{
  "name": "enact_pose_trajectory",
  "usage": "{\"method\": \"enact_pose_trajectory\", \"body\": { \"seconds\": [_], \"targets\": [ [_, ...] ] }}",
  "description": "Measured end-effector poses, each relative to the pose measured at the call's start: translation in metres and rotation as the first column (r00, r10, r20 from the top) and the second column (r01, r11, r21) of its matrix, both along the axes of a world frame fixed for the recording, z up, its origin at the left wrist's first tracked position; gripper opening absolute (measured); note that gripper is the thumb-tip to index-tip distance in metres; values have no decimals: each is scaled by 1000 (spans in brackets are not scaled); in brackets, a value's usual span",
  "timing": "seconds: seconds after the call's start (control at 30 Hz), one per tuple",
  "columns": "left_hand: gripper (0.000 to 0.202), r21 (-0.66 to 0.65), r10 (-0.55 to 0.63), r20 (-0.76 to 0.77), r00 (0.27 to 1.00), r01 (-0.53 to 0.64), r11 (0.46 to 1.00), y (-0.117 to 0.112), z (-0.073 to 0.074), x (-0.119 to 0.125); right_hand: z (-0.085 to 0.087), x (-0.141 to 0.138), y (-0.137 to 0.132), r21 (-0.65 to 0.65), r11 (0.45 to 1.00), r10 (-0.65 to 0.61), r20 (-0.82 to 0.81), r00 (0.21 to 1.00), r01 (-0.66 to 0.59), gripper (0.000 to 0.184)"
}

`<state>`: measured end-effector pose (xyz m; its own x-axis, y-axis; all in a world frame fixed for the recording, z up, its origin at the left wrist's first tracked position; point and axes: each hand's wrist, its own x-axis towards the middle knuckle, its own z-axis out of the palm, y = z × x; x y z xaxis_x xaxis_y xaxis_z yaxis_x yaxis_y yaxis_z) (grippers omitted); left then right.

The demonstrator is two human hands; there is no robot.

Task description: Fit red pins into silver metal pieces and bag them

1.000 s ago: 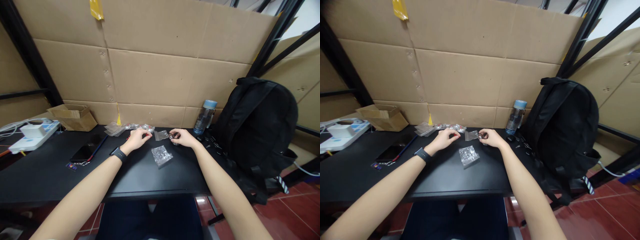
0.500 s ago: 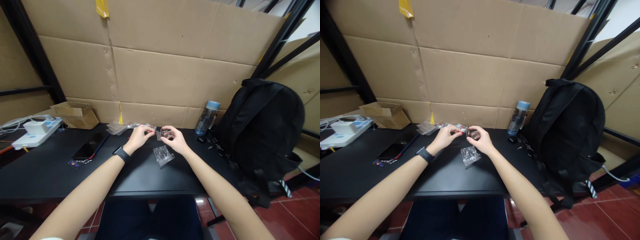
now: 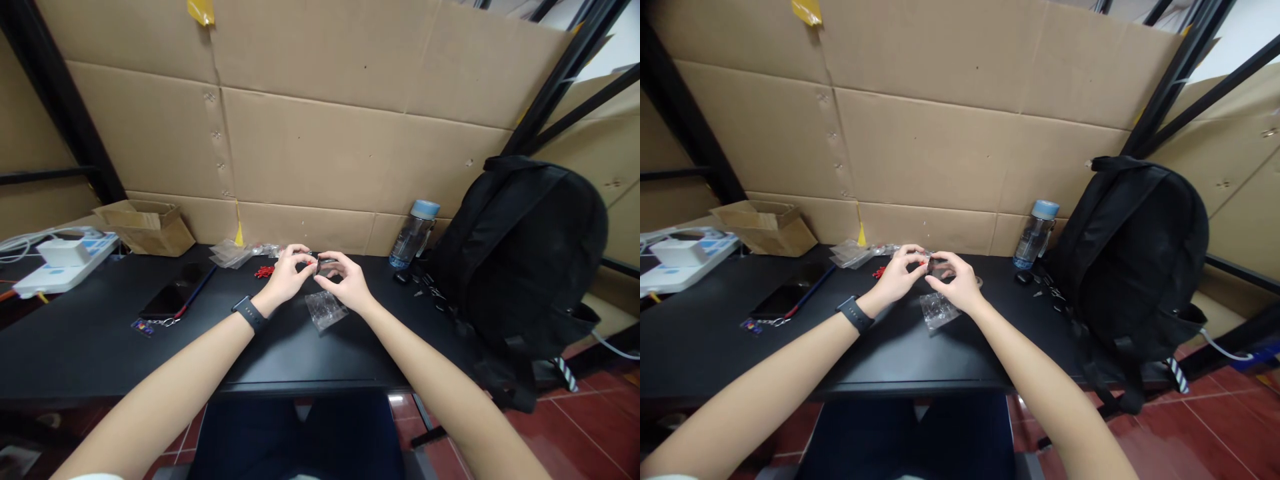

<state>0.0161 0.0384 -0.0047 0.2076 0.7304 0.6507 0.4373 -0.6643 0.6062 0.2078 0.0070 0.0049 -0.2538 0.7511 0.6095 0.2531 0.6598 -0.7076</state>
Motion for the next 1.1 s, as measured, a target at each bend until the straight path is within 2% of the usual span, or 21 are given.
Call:
{"method": "enact_pose_trajectory", "body": {
  "seconds": [0.23,0.37,0.57,0.77,1.0,1.1],
  "targets": [
    [13,-7,13,-13,1000,-13,1000,-4,0,3,-3,-1,1,-38,999,-3,-41,999,1,50],
    [12,19,64,-15,998,-64,998,-7,1,4,-4,-2,3,-92,996,0,-101,995,-9,41],
    [11,40,87,-15,996,-87,995,-12,5,4,-2,4,6,-101,987,113,-153,982,-129,31],
    [10,40,72,-35,997,-70,997,-14,5,6,-3,10,11,-64,998,17,-37,999,-19,28],
    [11,66,1,-50,999,3,998,-16,8,6,-9,11,17,-78,997,15,-37,999,-18,24],
    [10,36,-42,-27,999,43,998,-9,5,6,-7,15,18,-90,996,-7,57,998,12,18]
  ]
}}
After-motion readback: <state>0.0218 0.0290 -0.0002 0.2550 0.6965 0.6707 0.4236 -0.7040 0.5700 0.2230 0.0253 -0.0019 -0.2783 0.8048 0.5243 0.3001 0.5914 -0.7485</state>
